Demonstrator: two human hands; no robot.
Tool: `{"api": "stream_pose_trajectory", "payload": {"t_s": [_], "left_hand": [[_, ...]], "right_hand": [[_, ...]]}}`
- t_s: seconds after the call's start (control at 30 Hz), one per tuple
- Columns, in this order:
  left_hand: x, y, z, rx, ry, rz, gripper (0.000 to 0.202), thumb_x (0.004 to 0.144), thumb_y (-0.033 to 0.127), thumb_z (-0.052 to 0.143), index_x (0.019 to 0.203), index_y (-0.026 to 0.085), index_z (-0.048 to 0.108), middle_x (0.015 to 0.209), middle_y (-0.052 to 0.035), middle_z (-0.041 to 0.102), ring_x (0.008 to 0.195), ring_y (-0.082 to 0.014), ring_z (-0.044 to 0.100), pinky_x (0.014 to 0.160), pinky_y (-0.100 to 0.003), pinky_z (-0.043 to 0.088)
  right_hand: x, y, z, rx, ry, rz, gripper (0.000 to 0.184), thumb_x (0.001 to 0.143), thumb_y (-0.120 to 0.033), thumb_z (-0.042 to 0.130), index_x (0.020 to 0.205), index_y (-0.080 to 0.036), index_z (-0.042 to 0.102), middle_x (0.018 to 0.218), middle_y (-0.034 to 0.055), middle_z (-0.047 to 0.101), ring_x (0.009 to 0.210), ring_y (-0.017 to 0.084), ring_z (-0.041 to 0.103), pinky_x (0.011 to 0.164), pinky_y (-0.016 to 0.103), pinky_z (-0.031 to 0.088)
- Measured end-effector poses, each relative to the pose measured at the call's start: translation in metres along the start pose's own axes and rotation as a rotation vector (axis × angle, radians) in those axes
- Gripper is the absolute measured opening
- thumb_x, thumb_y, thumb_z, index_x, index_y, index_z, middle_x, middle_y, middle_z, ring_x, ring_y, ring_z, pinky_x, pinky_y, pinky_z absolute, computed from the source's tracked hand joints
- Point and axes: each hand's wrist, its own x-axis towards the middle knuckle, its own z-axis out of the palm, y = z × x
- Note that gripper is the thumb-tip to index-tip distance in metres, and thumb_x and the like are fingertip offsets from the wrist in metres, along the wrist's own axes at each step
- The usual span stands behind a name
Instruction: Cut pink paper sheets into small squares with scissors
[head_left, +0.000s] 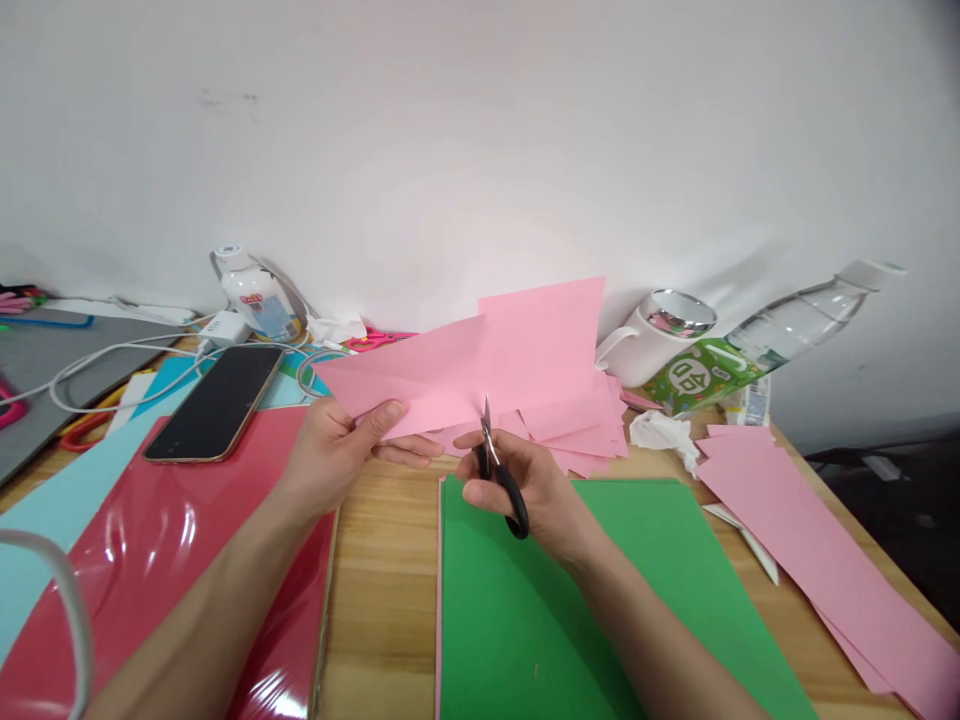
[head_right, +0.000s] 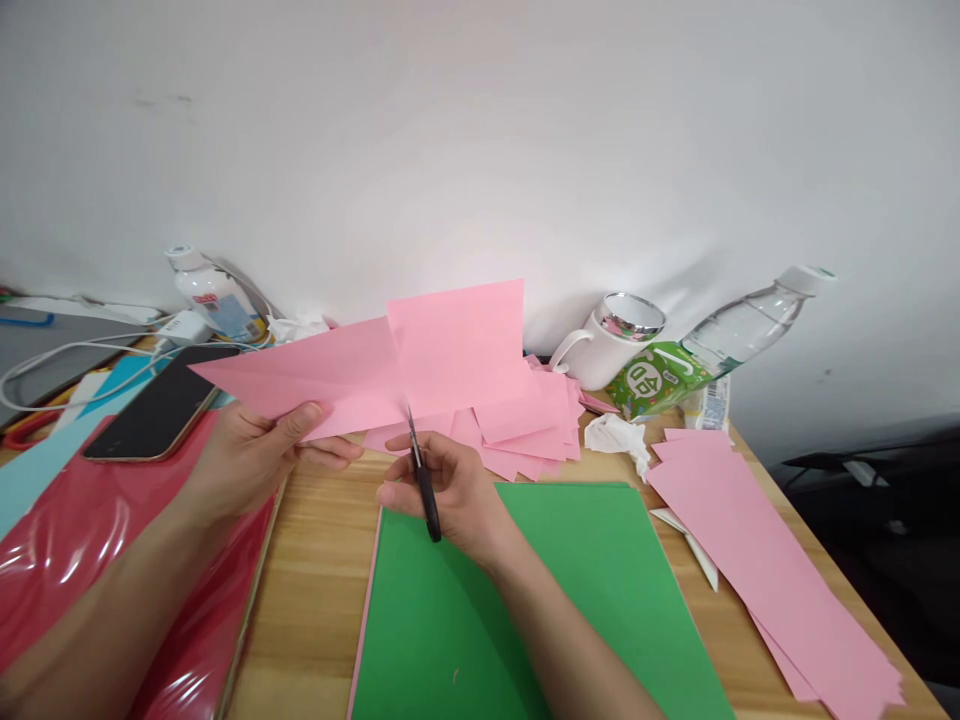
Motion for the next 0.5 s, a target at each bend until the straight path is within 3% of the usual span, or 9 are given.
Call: {"api": "stream_pose_trajectory", "payload": {"t_s": [0.5], "left_hand": [[0.0005,-0.0008,-0.0015,0.002,-0.011,-0.005,0.024,0.076,0.027,0.062,0.093,0.010,0.065,0.059,-0.0034,0.070,0.057,-0.0206,0.069,0.051,-0.027,0.057]], "right_hand": [[0.0011,0.0020,0.0000,-0.023,0.015,-0.031,0.034,0.065,-0.031,0.073,0.091,-0.016,0.058,0.065,-0.0034,0.051,0.056,0.007,0.042,0.052,0.021,0.032]]}}
